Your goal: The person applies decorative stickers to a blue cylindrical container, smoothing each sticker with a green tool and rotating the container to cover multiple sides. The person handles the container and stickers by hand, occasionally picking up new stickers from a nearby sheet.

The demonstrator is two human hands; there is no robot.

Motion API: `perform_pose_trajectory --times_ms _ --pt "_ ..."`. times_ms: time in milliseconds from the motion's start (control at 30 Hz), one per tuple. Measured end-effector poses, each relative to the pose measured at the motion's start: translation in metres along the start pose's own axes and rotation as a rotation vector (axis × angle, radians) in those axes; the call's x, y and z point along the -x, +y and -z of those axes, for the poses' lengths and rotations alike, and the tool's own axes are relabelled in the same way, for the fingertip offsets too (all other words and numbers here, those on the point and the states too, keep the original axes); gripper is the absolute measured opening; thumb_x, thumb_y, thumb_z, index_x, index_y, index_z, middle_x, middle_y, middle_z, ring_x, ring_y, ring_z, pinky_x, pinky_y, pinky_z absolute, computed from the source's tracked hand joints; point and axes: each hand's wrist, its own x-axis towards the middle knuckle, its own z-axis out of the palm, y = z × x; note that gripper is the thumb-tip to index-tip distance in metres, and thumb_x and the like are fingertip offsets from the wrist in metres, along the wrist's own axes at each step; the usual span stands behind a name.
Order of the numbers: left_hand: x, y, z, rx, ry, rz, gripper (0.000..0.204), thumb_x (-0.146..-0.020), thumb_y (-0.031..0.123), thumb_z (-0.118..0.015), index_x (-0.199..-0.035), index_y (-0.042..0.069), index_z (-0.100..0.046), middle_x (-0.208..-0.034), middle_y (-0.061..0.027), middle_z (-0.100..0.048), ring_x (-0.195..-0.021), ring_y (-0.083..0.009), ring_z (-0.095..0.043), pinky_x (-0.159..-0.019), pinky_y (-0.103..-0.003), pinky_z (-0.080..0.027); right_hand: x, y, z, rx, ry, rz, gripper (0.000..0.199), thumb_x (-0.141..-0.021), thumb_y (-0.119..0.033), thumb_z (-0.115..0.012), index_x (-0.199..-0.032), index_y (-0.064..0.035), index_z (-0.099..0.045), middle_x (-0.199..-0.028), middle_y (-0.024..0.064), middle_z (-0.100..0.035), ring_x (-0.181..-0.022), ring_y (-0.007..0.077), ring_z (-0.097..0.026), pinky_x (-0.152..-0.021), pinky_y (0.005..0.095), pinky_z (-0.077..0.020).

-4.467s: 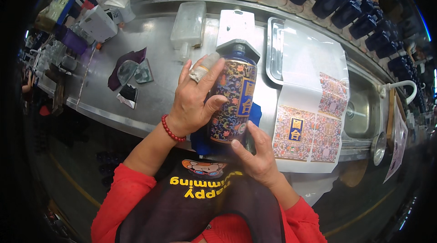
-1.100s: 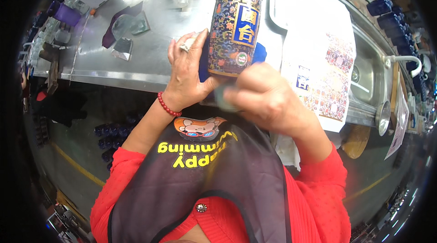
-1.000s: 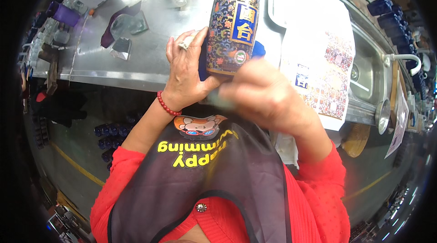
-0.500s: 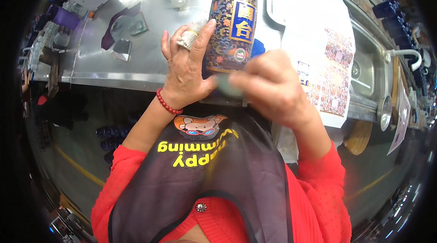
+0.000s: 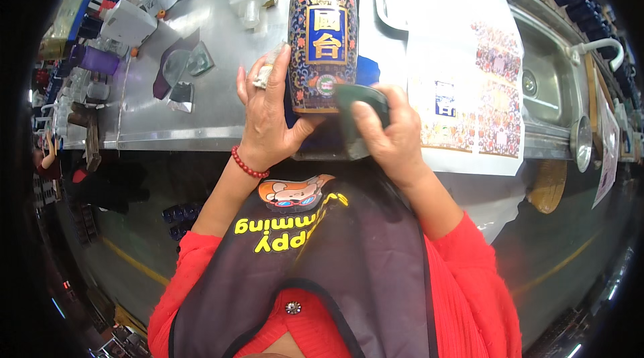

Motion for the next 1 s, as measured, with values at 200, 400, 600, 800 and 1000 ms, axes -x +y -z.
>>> perform_pose_trajectory --times_ms 200,400,600,800,1000 --pt "0.0 -0.001 -0.006 -0.049 0.02 -0.002 0.11 -0.073 0.06 -0.079 -0.155 0.002 -0.033 -0.147 -0.0177 -0.049 -0.137 -0.0385 -0.036 -0.113 -0.07 -0.011 0.005 0.008 -0.004 -0.303 -0.022 0.022 0.024 -0.097 -0.013 -0.069 -0.118 -0.0017 -0.063 -0.099 0.0088 -0.071 -0.089 0.0127 -0.064 -0.079 0.0288 -0.0525" --pt "0.004 -0.008 -0.01 0.045 -0.011 0.034 0.109 -0.082 0.068 -0.068 -0.155 -0.004 -0.03 -0.149 -0.0196 -0.047 -0.138 -0.0406 -0.036 -0.114 -0.068 -0.006 -0.003 0.007 -0.003 -0.311 0.181 -0.152 0.022 -0.098 -0.011 -0.066 -0.117 0.0008 -0.063 -0.1 0.0072 -0.071 -0.087 0.0104 -0.066 -0.077 0.0251 -0.0542" --pt "-0.005 0.008 -0.001 -0.047 0.026 -0.005 0.11 -0.075 0.058 -0.079 -0.157 0.002 -0.032 -0.146 -0.0168 -0.051 -0.137 -0.0397 -0.035 -0.113 -0.069 -0.005 -0.005 0.013 -0.003 -0.253 0.046 0.061 0.026 -0.097 -0.013 -0.069 -0.118 0.0004 -0.063 -0.102 0.0087 -0.071 -0.09 0.0128 -0.066 -0.082 0.028 -0.0537" --pt "-0.006 0.006 -0.005 -0.071 0.012 -0.007 0.112 -0.074 0.062 -0.077 -0.157 0.002 -0.031 -0.147 -0.0135 -0.052 -0.136 -0.0391 -0.036 -0.112 -0.071 -0.006 -0.009 0.015 -0.001 -0.262 0.027 0.183 0.023 -0.097 -0.014 -0.068 -0.116 -0.0006 -0.064 -0.1 0.0096 -0.072 -0.087 0.0121 -0.067 -0.078 0.0276 -0.0547" --pt "0.003 -0.005 -0.009 -0.047 -0.017 0.017 0.111 -0.081 0.073 -0.064 -0.157 -0.001 -0.029 -0.15 -0.0173 -0.047 -0.138 -0.0417 -0.035 -0.112 -0.071 -0.009 -0.011 0.013 0.003 -0.306 0.073 -0.027 0.027 -0.096 -0.014 -0.069 -0.119 -0.0001 -0.064 -0.1 0.0085 -0.071 -0.09 0.0125 -0.065 -0.082 0.0274 -0.0524"
